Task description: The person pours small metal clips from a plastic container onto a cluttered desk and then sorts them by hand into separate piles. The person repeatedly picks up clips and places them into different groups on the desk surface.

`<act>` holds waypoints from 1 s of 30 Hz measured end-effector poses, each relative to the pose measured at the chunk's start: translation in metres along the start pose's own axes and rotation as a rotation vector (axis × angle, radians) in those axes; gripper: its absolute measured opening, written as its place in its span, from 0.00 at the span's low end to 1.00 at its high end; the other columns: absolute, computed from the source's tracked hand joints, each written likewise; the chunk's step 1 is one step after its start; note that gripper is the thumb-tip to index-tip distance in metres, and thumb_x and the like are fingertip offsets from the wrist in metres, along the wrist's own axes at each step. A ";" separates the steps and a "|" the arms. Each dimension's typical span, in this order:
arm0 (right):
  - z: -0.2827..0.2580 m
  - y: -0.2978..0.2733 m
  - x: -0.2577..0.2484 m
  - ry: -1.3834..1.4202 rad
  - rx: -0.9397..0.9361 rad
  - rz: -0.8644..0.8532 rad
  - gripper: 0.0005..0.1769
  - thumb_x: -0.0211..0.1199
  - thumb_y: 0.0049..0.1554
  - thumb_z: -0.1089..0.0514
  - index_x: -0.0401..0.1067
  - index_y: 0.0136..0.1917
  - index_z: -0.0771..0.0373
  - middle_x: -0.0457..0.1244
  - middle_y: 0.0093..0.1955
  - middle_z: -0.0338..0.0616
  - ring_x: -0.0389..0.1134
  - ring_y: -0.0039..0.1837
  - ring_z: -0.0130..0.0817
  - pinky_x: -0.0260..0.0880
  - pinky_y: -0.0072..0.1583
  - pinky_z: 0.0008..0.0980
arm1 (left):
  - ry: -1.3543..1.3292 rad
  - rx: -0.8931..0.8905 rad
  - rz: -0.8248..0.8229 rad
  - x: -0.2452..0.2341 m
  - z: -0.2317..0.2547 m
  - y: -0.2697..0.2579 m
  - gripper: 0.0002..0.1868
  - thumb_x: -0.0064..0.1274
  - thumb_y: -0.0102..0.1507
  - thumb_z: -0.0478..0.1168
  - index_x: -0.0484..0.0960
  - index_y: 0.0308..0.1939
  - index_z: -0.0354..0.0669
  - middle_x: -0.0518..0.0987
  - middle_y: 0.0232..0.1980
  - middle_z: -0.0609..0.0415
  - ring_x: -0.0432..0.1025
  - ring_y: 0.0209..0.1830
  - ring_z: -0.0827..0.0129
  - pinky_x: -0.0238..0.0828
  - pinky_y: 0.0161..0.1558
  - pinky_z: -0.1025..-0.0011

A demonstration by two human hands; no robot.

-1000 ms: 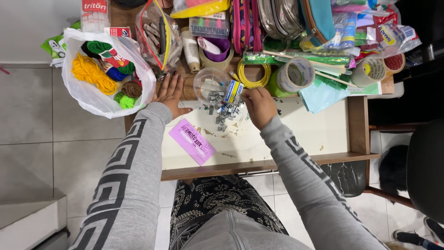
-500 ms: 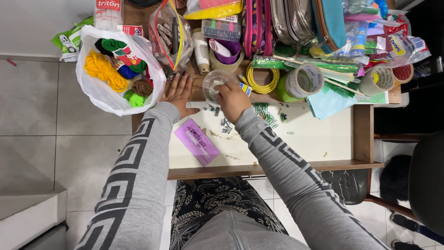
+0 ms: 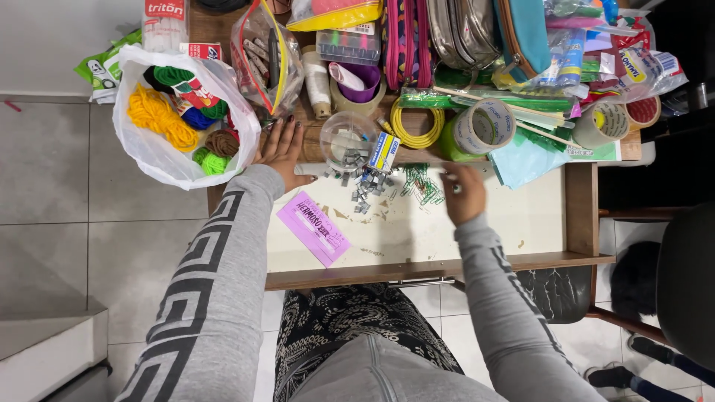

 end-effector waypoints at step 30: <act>0.261 -0.163 0.030 -0.559 0.723 -0.643 0.09 0.56 0.59 0.51 0.72 0.52 0.52 0.64 0.49 0.43 0.68 0.56 0.42 0.72 0.57 0.38 | 0.006 -0.023 -0.034 0.004 0.000 0.006 0.56 0.45 0.58 0.65 0.20 0.75 0.62 0.14 0.76 0.68 0.06 0.74 0.68 0.04 0.68 0.46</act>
Point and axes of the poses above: each hand's wrist, its own y-axis towards the middle knuckle, its own x-axis out of the palm, z = x × y, the point moved 10 cm from there along y, towards the middle knuckle
